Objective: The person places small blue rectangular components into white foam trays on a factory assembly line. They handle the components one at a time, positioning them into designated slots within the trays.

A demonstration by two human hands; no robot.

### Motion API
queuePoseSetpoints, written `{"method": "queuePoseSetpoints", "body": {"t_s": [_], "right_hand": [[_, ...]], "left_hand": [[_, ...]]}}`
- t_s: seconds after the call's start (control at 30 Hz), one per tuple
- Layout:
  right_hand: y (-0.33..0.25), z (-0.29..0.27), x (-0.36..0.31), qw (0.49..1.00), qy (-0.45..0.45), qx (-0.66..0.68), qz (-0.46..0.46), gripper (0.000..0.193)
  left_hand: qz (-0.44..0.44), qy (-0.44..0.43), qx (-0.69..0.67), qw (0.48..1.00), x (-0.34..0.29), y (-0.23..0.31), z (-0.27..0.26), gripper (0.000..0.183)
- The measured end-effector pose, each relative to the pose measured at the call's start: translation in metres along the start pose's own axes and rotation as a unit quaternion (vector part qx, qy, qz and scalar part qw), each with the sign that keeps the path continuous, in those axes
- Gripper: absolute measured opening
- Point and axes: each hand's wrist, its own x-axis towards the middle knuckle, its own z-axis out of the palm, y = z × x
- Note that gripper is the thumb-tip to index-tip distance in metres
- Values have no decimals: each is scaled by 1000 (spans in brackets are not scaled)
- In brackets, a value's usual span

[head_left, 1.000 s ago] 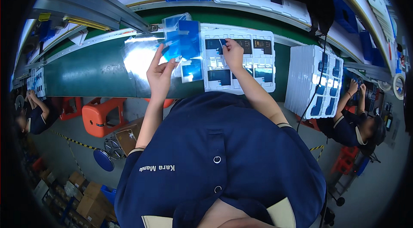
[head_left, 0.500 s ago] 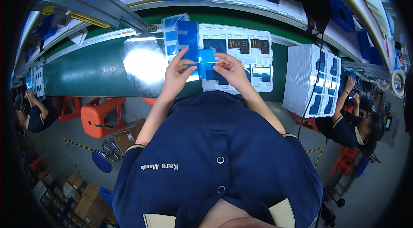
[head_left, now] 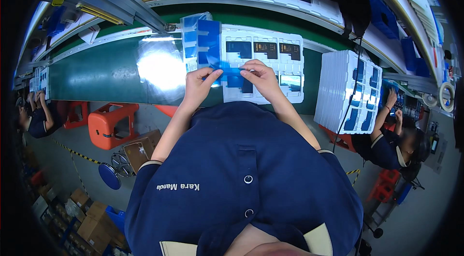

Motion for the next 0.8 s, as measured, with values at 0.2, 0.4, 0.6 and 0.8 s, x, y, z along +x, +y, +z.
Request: {"method": "queuePoseSetpoints", "body": {"t_s": [0.2,0.4,0.6,0.8], "right_hand": [[3,-11,7,992,8,128,19,11],[60,-94,49,953,191,218,87,24],[107,-137,65,977,205,19,51,31],[121,-127,66,965,250,-67,53,28]], "left_hand": [[31,-6,122,992,6,-6,0,31],[16,99,75,992,12,-16,-8,45],[3,128,65,990,18,-7,-15,44],[-8,127,69,989,19,-1,-8,44]]}}
